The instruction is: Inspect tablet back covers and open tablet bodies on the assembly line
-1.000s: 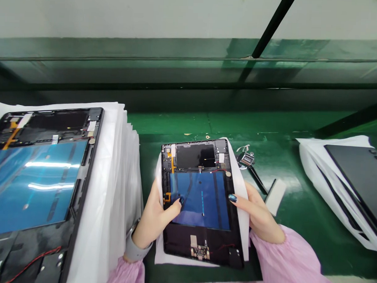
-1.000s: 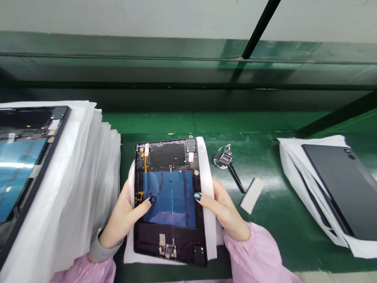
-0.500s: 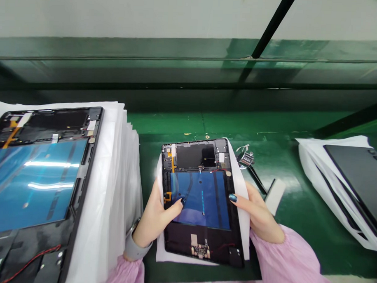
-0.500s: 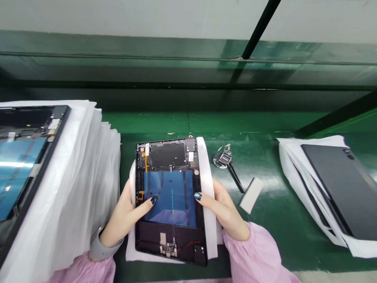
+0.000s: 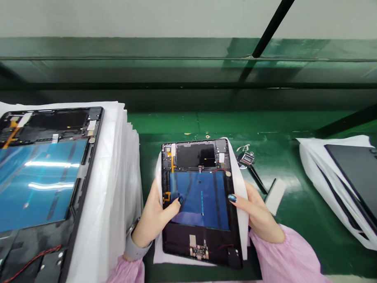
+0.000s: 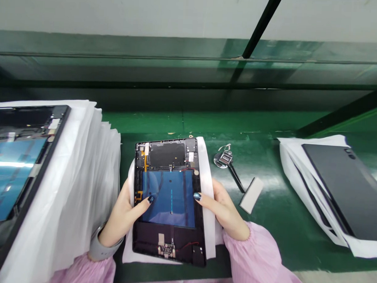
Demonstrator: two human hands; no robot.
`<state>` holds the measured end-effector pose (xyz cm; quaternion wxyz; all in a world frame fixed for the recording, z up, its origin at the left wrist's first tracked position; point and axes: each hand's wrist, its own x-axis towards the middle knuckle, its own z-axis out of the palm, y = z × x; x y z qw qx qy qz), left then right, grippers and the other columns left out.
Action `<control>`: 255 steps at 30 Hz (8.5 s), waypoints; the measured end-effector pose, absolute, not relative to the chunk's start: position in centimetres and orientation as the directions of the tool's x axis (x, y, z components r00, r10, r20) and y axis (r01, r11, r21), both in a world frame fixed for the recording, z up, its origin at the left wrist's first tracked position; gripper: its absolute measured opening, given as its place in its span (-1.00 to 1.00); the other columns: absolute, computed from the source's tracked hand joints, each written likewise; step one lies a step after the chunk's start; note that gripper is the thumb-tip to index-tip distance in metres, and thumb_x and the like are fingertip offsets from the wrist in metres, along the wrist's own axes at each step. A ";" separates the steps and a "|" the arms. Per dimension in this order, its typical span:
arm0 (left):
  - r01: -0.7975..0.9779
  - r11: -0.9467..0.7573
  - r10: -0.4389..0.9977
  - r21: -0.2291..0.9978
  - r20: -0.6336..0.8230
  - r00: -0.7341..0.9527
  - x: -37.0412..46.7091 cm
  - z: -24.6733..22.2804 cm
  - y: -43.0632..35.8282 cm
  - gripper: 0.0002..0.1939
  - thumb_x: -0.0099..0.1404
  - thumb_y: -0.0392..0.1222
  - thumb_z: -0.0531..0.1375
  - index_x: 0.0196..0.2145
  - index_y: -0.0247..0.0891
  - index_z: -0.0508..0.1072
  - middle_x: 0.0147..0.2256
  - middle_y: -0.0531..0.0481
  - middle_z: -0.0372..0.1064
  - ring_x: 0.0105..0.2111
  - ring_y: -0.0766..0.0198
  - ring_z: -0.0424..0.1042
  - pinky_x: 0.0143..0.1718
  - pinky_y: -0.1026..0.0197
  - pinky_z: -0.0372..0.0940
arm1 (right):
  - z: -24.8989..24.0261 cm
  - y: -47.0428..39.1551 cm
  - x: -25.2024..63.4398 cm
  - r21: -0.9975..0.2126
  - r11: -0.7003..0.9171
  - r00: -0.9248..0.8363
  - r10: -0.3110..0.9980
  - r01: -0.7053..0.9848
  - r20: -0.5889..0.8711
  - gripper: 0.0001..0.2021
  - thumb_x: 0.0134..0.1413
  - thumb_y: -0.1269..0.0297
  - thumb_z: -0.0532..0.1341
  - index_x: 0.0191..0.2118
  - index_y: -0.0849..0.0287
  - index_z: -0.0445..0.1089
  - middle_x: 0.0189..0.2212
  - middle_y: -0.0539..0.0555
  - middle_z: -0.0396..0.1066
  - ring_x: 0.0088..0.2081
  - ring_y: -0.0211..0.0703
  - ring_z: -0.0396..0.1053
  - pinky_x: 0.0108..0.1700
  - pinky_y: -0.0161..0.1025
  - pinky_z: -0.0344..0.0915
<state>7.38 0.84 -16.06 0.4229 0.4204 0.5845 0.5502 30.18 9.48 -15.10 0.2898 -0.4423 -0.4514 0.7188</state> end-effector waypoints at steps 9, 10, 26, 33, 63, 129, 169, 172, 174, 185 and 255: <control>0.014 0.019 0.960 1.000 -0.014 -0.281 7.6 -15.8 1.0 -0.48 0.29 -0.25 0.24 0.18 -0.18 0.26 0.08 -0.07 0.51 0.06 0.11 0.50 0.13 0.13 0.36 | -16.0 9.3 30.5 -0.909 -0.416 -0.427 0.825 -0.019 -0.369 -0.46 -0.09 0.00 0.43 0.04 0.10 0.51 -0.20 0.11 0.62 -0.18 0.11 0.56 -0.20 -0.14 0.50; 0.019 0.012 0.959 1.000 -0.006 -0.284 7.5 -15.8 1.0 -0.47 0.30 -0.26 0.24 0.19 -0.18 0.25 0.10 -0.07 0.49 0.09 0.12 0.48 0.15 0.15 0.34 | -15.9 9.4 30.5 -0.908 -0.418 -0.433 0.822 -0.015 -0.371 -0.45 -0.08 0.00 0.43 0.05 0.10 0.50 -0.20 0.11 0.62 -0.18 0.11 0.56 -0.20 -0.14 0.50; 0.035 -0.061 0.935 0.998 0.069 -0.347 7.3 -15.7 0.1 -0.55 0.26 -0.30 0.29 0.09 -0.14 0.37 -0.15 0.06 0.60 -0.20 0.24 0.60 -0.15 0.30 0.47 | -14.9 9.4 30.2 -0.914 -0.401 -0.468 0.821 -0.065 -0.327 -0.50 -0.03 0.05 0.42 0.06 0.08 0.50 -0.08 0.12 0.60 -0.09 0.13 0.54 -0.04 -0.09 0.47; -0.140 -0.009 0.924 0.990 -0.045 -0.379 7.7 -16.1 -1.1 -0.54 0.25 -0.06 0.36 0.07 -0.14 0.44 -0.21 0.02 0.62 -0.29 0.20 0.60 -0.25 0.29 0.49 | -14.5 9.0 30.1 -0.900 -0.401 -0.411 0.859 -0.171 -0.305 -0.56 -0.08 0.07 0.48 -0.03 -0.03 0.54 -0.06 0.05 0.59 -0.05 0.09 0.52 0.04 -0.14 0.42; -0.342 0.102 0.839 0.934 -0.265 -0.475 9.1 -15.0 -1.8 -0.34 0.03 0.10 0.49 0.07 -0.11 0.51 -0.16 0.03 0.64 -0.17 0.20 0.59 -0.09 0.31 0.45 | -16.2 8.1 32.0 -0.916 -0.379 -0.327 0.889 -0.134 -0.320 -0.56 -0.13 0.02 0.48 -0.06 -0.08 0.57 -0.09 0.11 0.60 -0.11 0.18 0.54 -0.08 -0.03 0.47; -0.027 0.058 0.920 0.998 -0.063 -0.386 7.3 -17.9 1.8 -0.38 0.39 -0.27 0.13 0.36 -0.13 0.12 0.22 -0.16 0.37 0.02 0.17 0.50 -0.11 0.26 0.44 | -17.2 12.8 29.1 -0.981 0.017 -0.264 0.964 0.192 -0.035 -0.51 0.04 0.27 0.22 0.14 0.19 0.39 -0.54 -0.10 0.32 -0.58 -0.22 0.24 -0.49 -0.26 0.20; 0.018 0.118 0.903 0.993 -0.100 -0.418 7.0 -17.7 1.2 -0.85 0.36 -0.16 0.12 -0.19 -0.20 0.47 -0.39 0.05 0.38 -0.46 0.32 0.26 -0.45 0.27 0.15 | -16.8 13.9 31.1 -0.580 0.052 0.094 0.971 0.813 0.219 -0.47 0.12 0.15 0.10 0.15 0.26 0.44 -0.69 -0.09 0.26 -0.61 -0.12 0.26 -0.45 -0.26 0.08; -0.042 0.098 0.912 0.994 -0.107 -0.396 7.1 -17.2 1.2 -0.86 0.36 -0.17 0.12 -0.23 -0.19 0.46 -0.46 0.11 0.35 -0.56 0.37 0.16 -0.52 0.30 0.10 | -17.1 14.1 31.4 -0.606 0.036 0.094 0.979 0.795 0.183 -0.50 0.10 0.15 0.12 0.12 0.22 0.46 -0.72 -0.13 0.19 -0.62 -0.13 0.24 -0.46 -0.26 0.06; -0.086 0.088 0.919 0.992 -0.114 -0.376 7.2 -16.9 1.1 -0.88 0.37 -0.15 0.13 -0.24 -0.18 0.45 -0.48 0.13 0.34 -0.59 0.40 0.14 -0.55 0.32 0.09 | -17.4 14.4 31.7 -0.628 0.028 0.087 0.985 0.778 0.152 -0.52 0.08 0.14 0.15 0.10 0.18 0.47 -0.75 -0.16 0.13 -0.63 -0.14 0.21 -0.48 -0.27 0.03; -0.220 -0.039 0.963 0.975 -0.022 -0.268 7.3 -16.9 1.0 -0.90 0.42 -0.10 0.17 -0.23 -0.14 0.40 -0.46 0.15 0.38 -0.61 0.45 0.16 -0.56 0.37 0.12 | -17.6 14.3 31.5 -0.854 0.065 0.052 0.993 0.516 0.107 -0.42 0.09 0.15 0.19 0.21 0.27 0.34 -0.65 -0.09 0.37 -0.55 -0.12 0.37 -0.37 -0.20 0.26; -0.221 0.085 0.984 0.971 -0.117 -0.133 7.7 -16.2 1.1 -0.94 0.13 -0.24 0.33 -0.39 -0.25 0.60 -0.52 0.01 0.41 -0.59 0.34 0.32 -0.59 0.32 0.28 | -16.0 7.9 28.1 -0.998 0.063 -0.904 0.425 -0.024 0.048 -0.20 0.16 0.51 0.22 0.42 -0.25 0.02 0.14 0.15 0.11 -0.25 -0.27 0.26 -0.31 -0.31 0.36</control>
